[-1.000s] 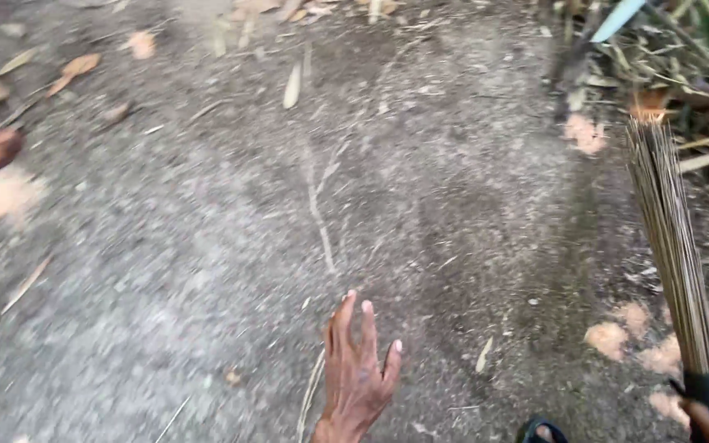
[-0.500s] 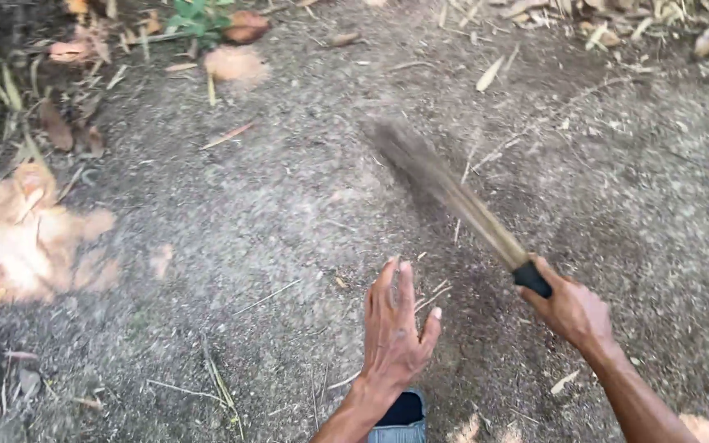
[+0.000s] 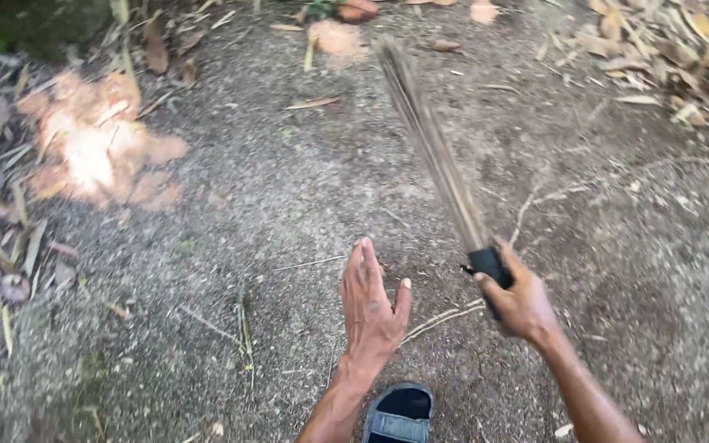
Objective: Sweeping dry leaves and debris from the ground using a stick broom.
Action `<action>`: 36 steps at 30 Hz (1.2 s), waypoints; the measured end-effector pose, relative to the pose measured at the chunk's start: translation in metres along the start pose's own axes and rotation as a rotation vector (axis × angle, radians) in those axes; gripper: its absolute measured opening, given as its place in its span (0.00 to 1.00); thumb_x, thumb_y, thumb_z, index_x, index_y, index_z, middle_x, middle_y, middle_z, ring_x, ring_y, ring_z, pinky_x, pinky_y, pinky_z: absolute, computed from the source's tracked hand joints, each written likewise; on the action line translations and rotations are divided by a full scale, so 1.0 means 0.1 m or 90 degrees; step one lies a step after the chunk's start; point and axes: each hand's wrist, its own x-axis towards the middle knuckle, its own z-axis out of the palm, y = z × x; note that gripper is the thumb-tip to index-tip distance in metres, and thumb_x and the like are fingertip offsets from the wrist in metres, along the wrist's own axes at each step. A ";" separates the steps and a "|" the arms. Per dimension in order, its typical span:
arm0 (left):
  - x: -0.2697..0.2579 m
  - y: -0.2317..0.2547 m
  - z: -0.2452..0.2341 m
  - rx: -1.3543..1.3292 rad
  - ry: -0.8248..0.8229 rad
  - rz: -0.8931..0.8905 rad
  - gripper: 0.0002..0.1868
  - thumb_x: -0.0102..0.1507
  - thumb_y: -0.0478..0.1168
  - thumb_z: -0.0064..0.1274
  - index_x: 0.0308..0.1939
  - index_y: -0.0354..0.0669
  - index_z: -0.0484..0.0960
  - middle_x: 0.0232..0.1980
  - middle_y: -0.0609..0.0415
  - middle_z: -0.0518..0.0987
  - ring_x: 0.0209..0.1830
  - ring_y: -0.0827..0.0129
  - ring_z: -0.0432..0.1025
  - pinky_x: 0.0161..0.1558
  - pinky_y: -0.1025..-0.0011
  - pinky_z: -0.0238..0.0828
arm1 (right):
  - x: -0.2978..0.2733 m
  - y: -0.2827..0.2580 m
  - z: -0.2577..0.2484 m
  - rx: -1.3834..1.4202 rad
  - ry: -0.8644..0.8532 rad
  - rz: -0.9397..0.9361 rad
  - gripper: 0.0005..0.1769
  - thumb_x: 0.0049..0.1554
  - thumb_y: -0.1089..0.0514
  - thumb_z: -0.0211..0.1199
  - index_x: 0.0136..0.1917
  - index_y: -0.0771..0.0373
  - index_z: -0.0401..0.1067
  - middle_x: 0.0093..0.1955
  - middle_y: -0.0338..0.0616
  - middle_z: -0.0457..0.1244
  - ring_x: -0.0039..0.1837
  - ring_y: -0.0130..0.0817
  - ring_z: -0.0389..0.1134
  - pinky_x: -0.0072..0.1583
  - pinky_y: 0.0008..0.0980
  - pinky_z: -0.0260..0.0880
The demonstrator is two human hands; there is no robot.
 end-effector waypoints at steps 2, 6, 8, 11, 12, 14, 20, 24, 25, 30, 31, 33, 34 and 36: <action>0.02 -0.11 -0.18 0.001 0.054 -0.037 0.49 0.65 0.47 0.55 0.80 0.33 0.42 0.77 0.31 0.56 0.77 0.40 0.53 0.73 0.46 0.48 | 0.13 -0.18 0.38 0.106 -0.019 -0.230 0.43 0.54 0.51 0.67 0.80 0.53 0.56 0.62 0.54 0.69 0.53 0.38 0.73 0.54 0.39 0.73; 0.00 -0.44 -0.39 -0.052 0.057 -0.150 0.49 0.66 0.48 0.54 0.80 0.32 0.42 0.77 0.30 0.57 0.76 0.40 0.54 0.73 0.46 0.49 | -0.13 -0.95 0.96 0.159 -0.094 -0.210 0.41 0.55 0.53 0.65 0.80 0.50 0.57 0.58 0.51 0.71 0.50 0.36 0.72 0.54 0.36 0.74; 0.00 -0.64 -0.32 -0.208 -0.041 -0.266 0.47 0.69 0.49 0.52 0.81 0.35 0.41 0.77 0.32 0.57 0.75 0.43 0.57 0.71 0.48 0.55 | -0.37 -1.34 1.12 0.217 -0.187 -0.038 0.43 0.54 0.55 0.61 0.81 0.44 0.56 0.52 0.52 0.73 0.45 0.38 0.70 0.48 0.41 0.74; 0.18 -0.74 -0.23 -0.352 -0.092 -0.343 0.47 0.67 0.47 0.53 0.80 0.40 0.41 0.69 0.35 0.67 0.65 0.49 0.68 0.62 0.52 0.67 | -0.50 -1.46 1.38 0.131 -0.225 0.022 0.41 0.59 0.53 0.56 0.84 0.41 0.51 0.56 0.55 0.73 0.51 0.40 0.75 0.54 0.38 0.76; 0.29 -0.77 -0.29 -0.350 -0.093 -0.344 0.47 0.67 0.47 0.53 0.80 0.40 0.41 0.69 0.35 0.67 0.65 0.49 0.68 0.62 0.52 0.67 | -0.45 -1.39 1.46 0.132 -0.226 0.024 0.41 0.59 0.53 0.56 0.84 0.41 0.51 0.56 0.55 0.73 0.51 0.40 0.75 0.54 0.38 0.76; 0.54 -0.85 -0.42 -0.388 -0.103 -0.423 0.45 0.65 0.43 0.51 0.81 0.46 0.44 0.54 0.40 0.78 0.44 0.56 0.76 0.44 0.57 0.76 | -0.32 -1.26 1.62 0.154 -0.149 -0.325 0.44 0.59 0.60 0.57 0.84 0.56 0.45 0.74 0.63 0.60 0.65 0.48 0.68 0.62 0.43 0.70; 1.06 -1.95 -0.99 -0.039 -0.104 -0.440 0.42 0.68 0.44 0.49 0.82 0.49 0.45 0.34 0.47 0.81 0.27 0.61 0.75 0.27 0.60 0.73 | -0.15 -1.47 0.95 0.090 -0.230 -0.049 0.47 0.59 0.52 0.59 0.85 0.41 0.41 0.77 0.46 0.53 0.67 0.47 0.68 0.60 0.50 0.77; 0.89 -1.91 -1.46 -0.037 -0.036 -0.453 0.44 0.66 0.43 0.47 0.82 0.42 0.42 0.37 0.40 0.84 0.31 0.54 0.80 0.34 0.54 0.77 | 0.06 -0.73 1.11 0.050 -0.191 -0.072 0.40 0.60 0.55 0.55 0.82 0.44 0.47 0.75 0.49 0.60 0.65 0.47 0.72 0.62 0.55 0.75; 0.87 -1.95 -1.48 -0.029 0.003 -0.433 0.45 0.66 0.43 0.47 0.82 0.40 0.41 0.40 0.38 0.83 0.34 0.51 0.80 0.37 0.54 0.76 | 0.06 -0.80 1.17 0.046 -0.208 -0.056 0.39 0.60 0.53 0.55 0.82 0.43 0.47 0.75 0.49 0.61 0.65 0.46 0.71 0.63 0.54 0.76; 1.25 -2.86 -1.42 0.010 0.169 -0.295 0.44 0.69 0.40 0.49 0.81 0.30 0.41 0.54 0.28 0.78 0.48 0.43 0.78 0.50 0.52 0.74 | -0.31 -1.24 1.25 0.037 -0.320 -0.069 0.41 0.60 0.50 0.56 0.83 0.40 0.46 0.81 0.49 0.49 0.66 0.47 0.71 0.65 0.55 0.73; 1.48 -3.10 -1.47 0.028 0.183 -0.321 0.42 0.68 0.41 0.50 0.80 0.31 0.45 0.55 0.28 0.79 0.50 0.42 0.77 0.53 0.52 0.73 | -0.31 -1.23 1.27 0.023 -0.354 -0.092 0.41 0.61 0.50 0.56 0.84 0.40 0.46 0.81 0.52 0.47 0.68 0.48 0.68 0.65 0.56 0.72; 1.82 -3.46 -1.50 0.045 0.194 -0.344 0.41 0.68 0.41 0.51 0.79 0.31 0.49 0.56 0.28 0.79 0.53 0.41 0.77 0.57 0.51 0.72 | -0.32 -1.07 1.33 0.011 -0.384 -0.114 0.41 0.61 0.49 0.56 0.84 0.39 0.46 0.81 0.54 0.45 0.70 0.50 0.65 0.66 0.57 0.70; 1.92 -3.59 -1.48 0.085 0.138 -0.322 0.40 0.67 0.41 0.52 0.79 0.33 0.50 0.57 0.27 0.79 0.55 0.39 0.75 0.57 0.50 0.71 | -0.32 -0.92 1.37 -0.027 -0.375 -0.175 0.39 0.64 0.49 0.57 0.84 0.42 0.47 0.79 0.54 0.50 0.74 0.54 0.60 0.67 0.60 0.65; 1.95 -3.60 -1.42 0.125 0.080 -0.303 0.40 0.67 0.41 0.53 0.79 0.34 0.52 0.57 0.26 0.78 0.56 0.37 0.74 0.58 0.50 0.71 | -0.35 -0.75 1.34 -0.068 -0.368 -0.233 0.37 0.66 0.48 0.58 0.83 0.45 0.47 0.77 0.55 0.56 0.77 0.58 0.54 0.68 0.64 0.60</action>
